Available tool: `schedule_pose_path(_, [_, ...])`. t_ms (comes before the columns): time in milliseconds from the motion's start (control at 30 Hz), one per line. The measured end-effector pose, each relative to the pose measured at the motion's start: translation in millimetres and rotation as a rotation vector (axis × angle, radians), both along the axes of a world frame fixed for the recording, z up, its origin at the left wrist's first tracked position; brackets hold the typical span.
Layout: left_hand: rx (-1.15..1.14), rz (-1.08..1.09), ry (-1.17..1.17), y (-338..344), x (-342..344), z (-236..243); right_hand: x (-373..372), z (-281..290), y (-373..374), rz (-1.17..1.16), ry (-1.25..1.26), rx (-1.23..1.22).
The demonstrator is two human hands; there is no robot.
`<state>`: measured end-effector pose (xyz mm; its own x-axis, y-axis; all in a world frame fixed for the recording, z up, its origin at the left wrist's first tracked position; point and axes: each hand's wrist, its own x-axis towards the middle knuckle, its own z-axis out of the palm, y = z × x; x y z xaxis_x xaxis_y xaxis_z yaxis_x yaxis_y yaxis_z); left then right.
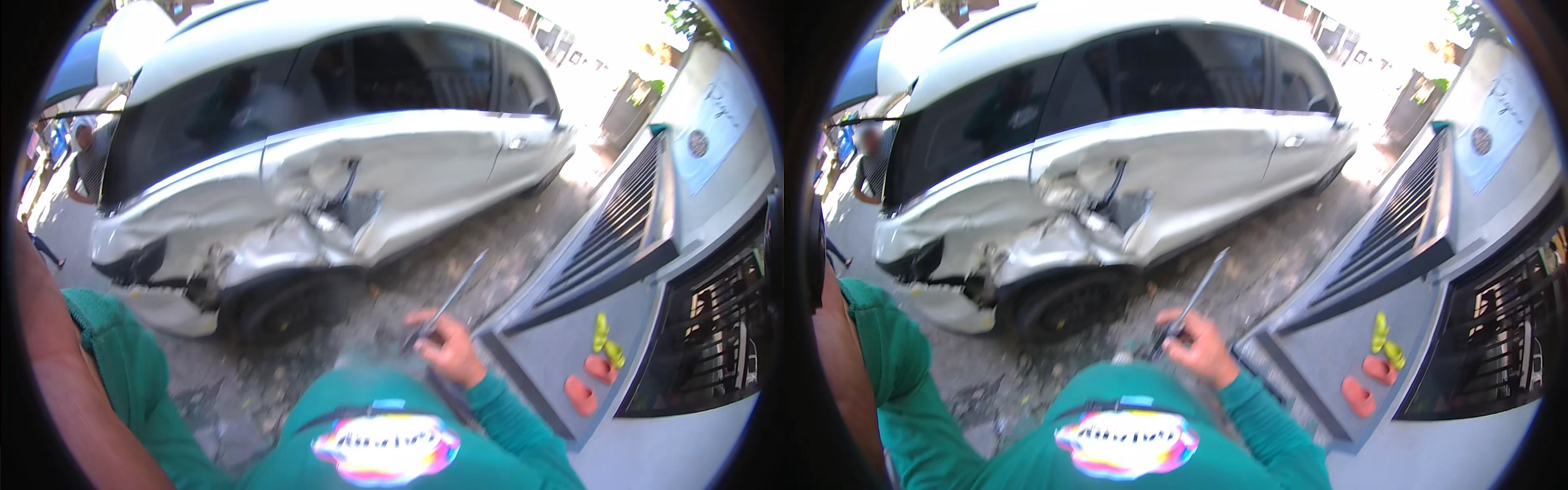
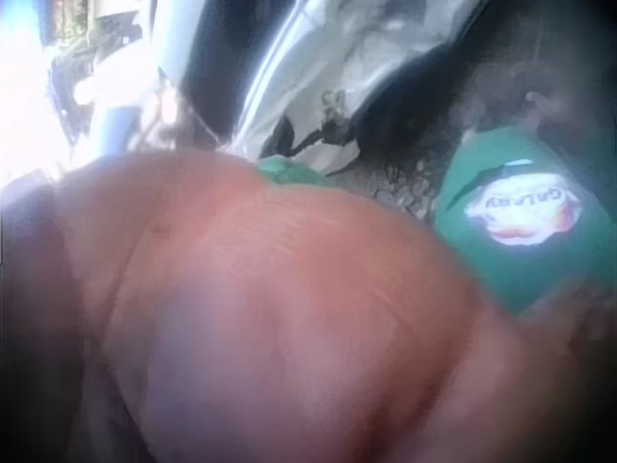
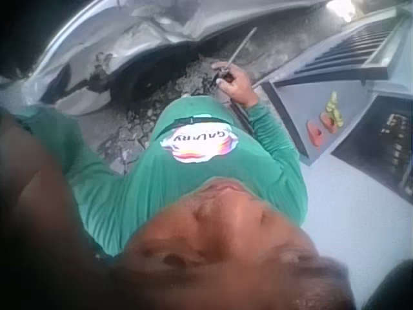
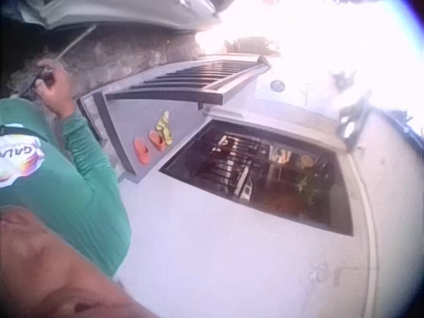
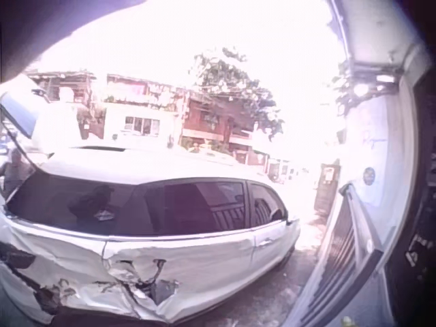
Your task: The person uses a screwdriver to pry and remove a black plastic trim piece from the damaged rear bumper of a white car. They then move to the side of the vehicle and use the screwdriver to scrape and smooth the surface of the car's body panel near the door.
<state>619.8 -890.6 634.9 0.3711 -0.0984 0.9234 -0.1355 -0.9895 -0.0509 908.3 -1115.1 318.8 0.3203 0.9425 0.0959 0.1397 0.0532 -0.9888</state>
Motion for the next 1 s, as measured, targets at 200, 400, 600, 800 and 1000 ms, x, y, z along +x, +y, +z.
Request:
schedule_pose_path(200, [-0.199,-0.089,-0.05,-10,5,15,-17,-75,-14,0.121,0.072,-0.089])
schedule_pose_path(400, [-0.531,-0.189,0.157,-25,44,48,-27,25,16,0.07,0.011,0.095])
schedule_pose_path(600, [-0.65,-0.235,0.319,-45,52,34,-13,66,1,0.037,-0.024,0.016])
schedule_pose_path(800, [-0.793,-0.264,0.43,-71,54,11,-29,50,-3,0.103,-0.267,-0.274])
schedule_pose_path(1000, [-0.757,-0.294,0.393,-71,33,-5,-46,152,41,0.173,-0.446,-0.148])
